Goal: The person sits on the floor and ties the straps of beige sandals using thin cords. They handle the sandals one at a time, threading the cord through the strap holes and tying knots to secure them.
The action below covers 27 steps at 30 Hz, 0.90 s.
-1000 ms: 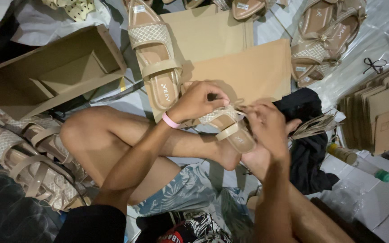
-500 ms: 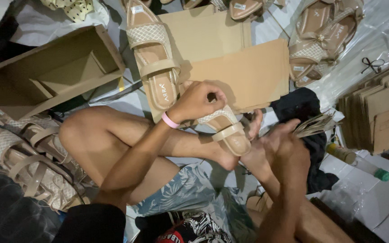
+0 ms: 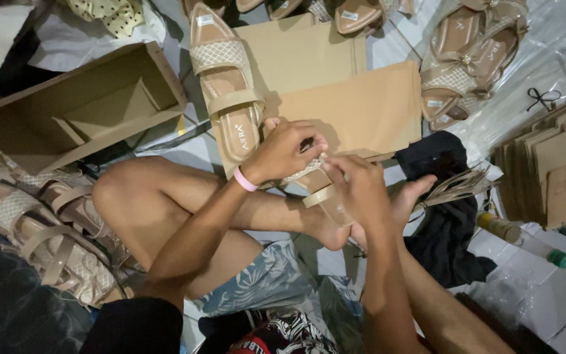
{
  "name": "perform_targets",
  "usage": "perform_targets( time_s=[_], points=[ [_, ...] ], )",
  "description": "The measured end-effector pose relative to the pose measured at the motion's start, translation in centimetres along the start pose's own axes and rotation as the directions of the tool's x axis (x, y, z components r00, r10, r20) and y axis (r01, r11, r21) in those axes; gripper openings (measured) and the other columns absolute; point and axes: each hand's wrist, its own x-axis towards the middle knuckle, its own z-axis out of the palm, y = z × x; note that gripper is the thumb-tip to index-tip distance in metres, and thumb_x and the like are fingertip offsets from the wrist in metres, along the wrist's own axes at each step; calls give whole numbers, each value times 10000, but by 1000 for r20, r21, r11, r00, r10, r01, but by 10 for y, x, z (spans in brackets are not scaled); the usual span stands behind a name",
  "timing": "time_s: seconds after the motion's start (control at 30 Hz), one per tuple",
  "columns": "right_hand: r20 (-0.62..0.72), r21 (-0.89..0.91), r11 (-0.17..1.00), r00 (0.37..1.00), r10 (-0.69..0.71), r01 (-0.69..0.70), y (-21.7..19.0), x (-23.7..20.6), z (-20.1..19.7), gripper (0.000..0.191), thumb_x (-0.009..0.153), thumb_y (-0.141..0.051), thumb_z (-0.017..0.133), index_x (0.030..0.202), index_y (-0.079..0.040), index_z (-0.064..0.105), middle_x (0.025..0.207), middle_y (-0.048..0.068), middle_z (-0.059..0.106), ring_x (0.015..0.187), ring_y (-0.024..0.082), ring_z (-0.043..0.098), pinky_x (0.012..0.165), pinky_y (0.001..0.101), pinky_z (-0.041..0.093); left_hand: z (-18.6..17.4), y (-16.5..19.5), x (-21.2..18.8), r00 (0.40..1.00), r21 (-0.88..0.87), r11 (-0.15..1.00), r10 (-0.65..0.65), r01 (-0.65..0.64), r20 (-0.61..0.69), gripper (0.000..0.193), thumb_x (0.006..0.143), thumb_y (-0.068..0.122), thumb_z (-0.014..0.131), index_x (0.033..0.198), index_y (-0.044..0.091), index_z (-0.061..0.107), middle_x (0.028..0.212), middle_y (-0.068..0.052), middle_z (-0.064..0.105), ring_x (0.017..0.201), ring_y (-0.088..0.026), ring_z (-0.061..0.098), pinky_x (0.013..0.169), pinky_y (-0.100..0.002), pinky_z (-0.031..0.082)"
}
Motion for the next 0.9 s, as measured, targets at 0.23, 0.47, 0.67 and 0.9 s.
perform_targets(
  time_s=[0.23, 0.47, 0.67, 0.9],
  points=[
    [402, 296, 830, 850, 341, -473, 47, -8, 7, 249, 1014, -251, 632, 965, -24, 723, 749, 1, 636, 691, 65, 546, 631, 242, 438, -9, 12, -3, 996, 47, 996, 83, -81, -34, 101, 909, 176, 700, 913, 77, 688, 895, -68, 681, 869, -265, 667, 812, -412, 349],
    [564, 346, 716, 745, 356, -605, 72, -13, 24, 235, 969, -221, 627, 959, -10, 732, 741, -24, 652, 693, 50, 559, 638, 237, 433, -9, 17, -9, 997, 142, 989, 47, -39, -55, 58, 908, 160, 673, 885, 107, 674, 882, -54, 672, 877, -262, 648, 911, -471, 300],
    [212, -85, 953, 929, 303, -291, 19, -5, 7, 252, 923, -289, 725, 885, -42, 757, 751, 96, 719, 703, 224, 658, 883, 393, 434, -7, 8, -8, 999, 137, 990, 25, -19, -40, 151, 950, 209, 677, 1033, 84, 659, 960, -58, 677, 968, -259, 650, 941, -450, 334],
    [-11, -149, 985, 997, 81, -82, -27, 1, -4, 270, 890, -234, 749, 1081, -45, 775, 938, 137, 756, 845, 325, 696, 891, 461, 411, -12, -2, -17, 999, 76, 996, 39, -38, -16, 203, 923, 191, 718, 1107, 106, 728, 1067, -62, 724, 1093, -245, 659, 1184, -516, 318]
  ],
)
